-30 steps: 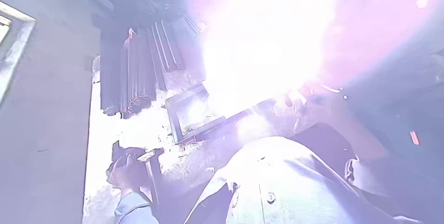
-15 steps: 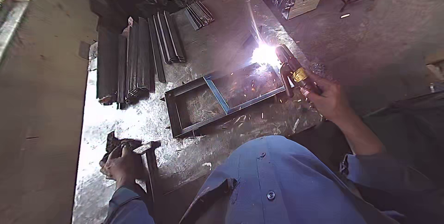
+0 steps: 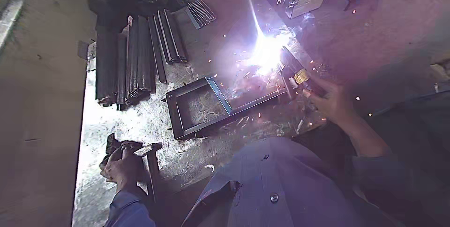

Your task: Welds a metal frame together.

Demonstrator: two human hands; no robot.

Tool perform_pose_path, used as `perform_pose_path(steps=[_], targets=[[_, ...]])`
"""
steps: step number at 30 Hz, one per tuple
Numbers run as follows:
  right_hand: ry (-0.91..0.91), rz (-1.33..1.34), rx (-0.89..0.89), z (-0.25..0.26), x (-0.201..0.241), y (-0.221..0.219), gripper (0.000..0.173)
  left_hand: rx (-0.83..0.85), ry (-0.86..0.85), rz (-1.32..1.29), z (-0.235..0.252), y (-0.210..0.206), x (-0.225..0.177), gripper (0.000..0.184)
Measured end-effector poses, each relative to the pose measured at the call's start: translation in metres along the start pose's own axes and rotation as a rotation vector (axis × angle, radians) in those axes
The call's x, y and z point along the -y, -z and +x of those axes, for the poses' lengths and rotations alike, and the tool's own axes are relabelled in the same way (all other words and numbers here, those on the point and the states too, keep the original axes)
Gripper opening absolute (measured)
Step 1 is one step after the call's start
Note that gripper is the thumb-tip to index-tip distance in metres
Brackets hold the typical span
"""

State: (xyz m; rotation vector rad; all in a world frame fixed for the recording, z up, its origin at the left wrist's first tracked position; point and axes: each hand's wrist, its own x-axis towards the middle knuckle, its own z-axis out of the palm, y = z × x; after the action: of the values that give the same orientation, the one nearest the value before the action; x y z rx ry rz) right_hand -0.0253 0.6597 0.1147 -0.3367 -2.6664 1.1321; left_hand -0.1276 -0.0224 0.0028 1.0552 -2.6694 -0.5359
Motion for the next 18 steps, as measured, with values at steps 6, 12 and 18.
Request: perform_pose_path(steps=[6,12,18], targets=[[-0.021,0.010,0.026,0.005,0.000,0.001,0.055,0.014,-0.021,-0.011,0.000,0.001,0.001,0.048],[-0.052,-0.027,0.031,0.008,0.005,0.004,0.053,0.027,-0.012,-0.020,-0.012,0.008,-0.011,0.047],[-0.058,-0.039,0.042,0.008,0.007,0.005,0.054,0.017,-0.021,-0.008,-0.007,0.006,-0.004,0.049]])
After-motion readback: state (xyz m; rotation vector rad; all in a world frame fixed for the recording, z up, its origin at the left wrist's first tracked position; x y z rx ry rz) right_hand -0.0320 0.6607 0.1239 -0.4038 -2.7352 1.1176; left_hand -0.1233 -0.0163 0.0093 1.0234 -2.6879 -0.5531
